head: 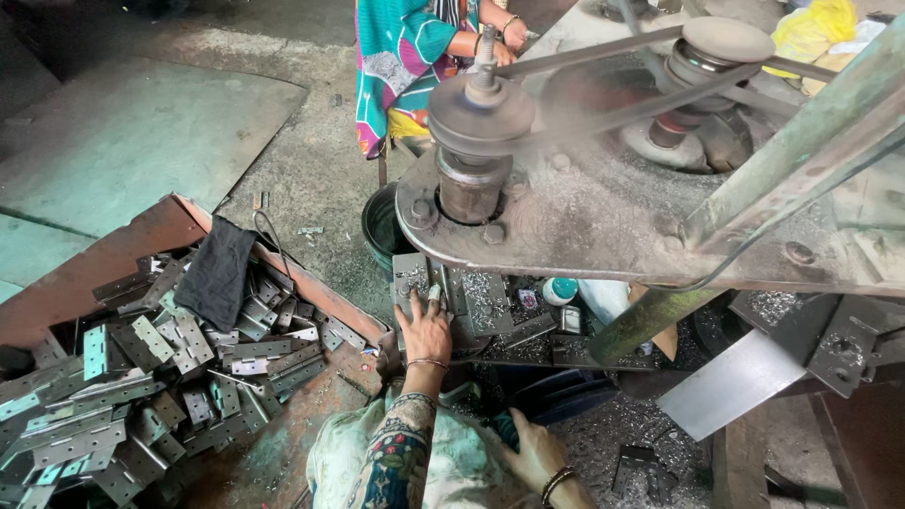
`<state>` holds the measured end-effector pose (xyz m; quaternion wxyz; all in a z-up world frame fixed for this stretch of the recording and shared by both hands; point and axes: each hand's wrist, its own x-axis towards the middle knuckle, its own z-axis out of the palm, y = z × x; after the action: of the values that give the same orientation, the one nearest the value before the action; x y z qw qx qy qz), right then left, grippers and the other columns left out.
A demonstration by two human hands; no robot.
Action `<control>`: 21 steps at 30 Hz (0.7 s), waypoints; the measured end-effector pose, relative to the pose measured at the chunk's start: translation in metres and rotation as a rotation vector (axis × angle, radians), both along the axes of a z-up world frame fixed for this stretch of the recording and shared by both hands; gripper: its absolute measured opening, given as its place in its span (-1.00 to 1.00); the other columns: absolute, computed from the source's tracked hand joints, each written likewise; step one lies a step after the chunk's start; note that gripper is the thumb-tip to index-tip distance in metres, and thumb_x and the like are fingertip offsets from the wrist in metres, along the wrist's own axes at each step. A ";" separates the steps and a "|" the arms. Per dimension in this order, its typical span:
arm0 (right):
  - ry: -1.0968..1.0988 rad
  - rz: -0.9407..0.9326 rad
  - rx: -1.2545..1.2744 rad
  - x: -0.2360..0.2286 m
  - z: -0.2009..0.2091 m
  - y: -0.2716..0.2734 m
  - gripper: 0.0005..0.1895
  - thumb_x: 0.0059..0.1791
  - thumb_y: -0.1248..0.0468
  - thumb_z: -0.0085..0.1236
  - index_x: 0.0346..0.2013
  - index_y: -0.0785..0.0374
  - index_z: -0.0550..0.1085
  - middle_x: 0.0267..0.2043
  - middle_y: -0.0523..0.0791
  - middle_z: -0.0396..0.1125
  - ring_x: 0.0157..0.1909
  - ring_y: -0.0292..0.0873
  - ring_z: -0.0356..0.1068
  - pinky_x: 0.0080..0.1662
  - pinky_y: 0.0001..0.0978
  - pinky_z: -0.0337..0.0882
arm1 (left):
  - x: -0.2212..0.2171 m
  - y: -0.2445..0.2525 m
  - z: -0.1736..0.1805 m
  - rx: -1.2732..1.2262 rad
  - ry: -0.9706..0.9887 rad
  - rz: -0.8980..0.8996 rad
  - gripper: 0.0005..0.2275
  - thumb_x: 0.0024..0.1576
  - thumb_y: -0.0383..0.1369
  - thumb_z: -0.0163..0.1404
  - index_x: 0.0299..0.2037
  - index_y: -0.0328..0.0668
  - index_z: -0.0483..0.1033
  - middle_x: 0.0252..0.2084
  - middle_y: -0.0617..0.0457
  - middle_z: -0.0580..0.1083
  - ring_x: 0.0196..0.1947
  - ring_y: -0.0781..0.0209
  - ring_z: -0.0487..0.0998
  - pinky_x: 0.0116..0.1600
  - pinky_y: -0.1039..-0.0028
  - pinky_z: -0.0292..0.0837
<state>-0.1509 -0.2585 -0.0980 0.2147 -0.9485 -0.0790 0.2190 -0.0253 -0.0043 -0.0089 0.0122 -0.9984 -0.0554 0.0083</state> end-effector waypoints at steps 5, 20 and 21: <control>-0.075 0.006 -0.018 -0.008 -0.024 0.006 -0.06 -0.15 0.11 0.30 0.42 0.10 0.02 -0.21 0.06 0.50 -0.18 0.13 0.55 -0.15 -0.07 0.58 | 0.021 0.004 0.004 -0.015 -0.011 0.007 -0.65 0.23 -0.31 -0.18 0.21 -0.01 0.48 0.40 0.11 0.25 0.53 -0.16 -0.08 0.42 -0.38 -0.22; 0.075 0.033 -0.119 0.007 0.022 0.008 -0.12 -0.09 0.08 0.27 0.41 0.23 0.08 -0.16 0.11 0.50 -0.15 0.07 0.56 -0.10 -0.15 0.57 | 0.015 0.002 -0.010 -0.106 -0.129 -0.021 -0.64 0.29 -0.23 -0.25 0.17 -0.08 0.52 0.35 0.09 0.32 0.51 -0.17 -0.04 0.41 -0.33 -0.18; 0.045 0.018 -0.099 0.005 0.014 0.010 -0.14 -0.08 0.06 0.26 0.41 0.19 0.09 -0.17 0.10 0.51 -0.16 0.07 0.56 -0.11 -0.14 0.57 | 0.019 0.003 -0.009 -0.094 -0.090 -0.016 -0.64 0.27 -0.25 -0.24 0.18 -0.06 0.51 0.35 0.09 0.31 0.52 -0.17 -0.05 0.41 -0.34 -0.19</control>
<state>-0.1455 -0.2486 -0.0841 0.1672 -0.9522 -0.0715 0.2457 -0.0064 -0.0012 -0.0174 -0.0369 -0.9976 -0.0474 -0.0343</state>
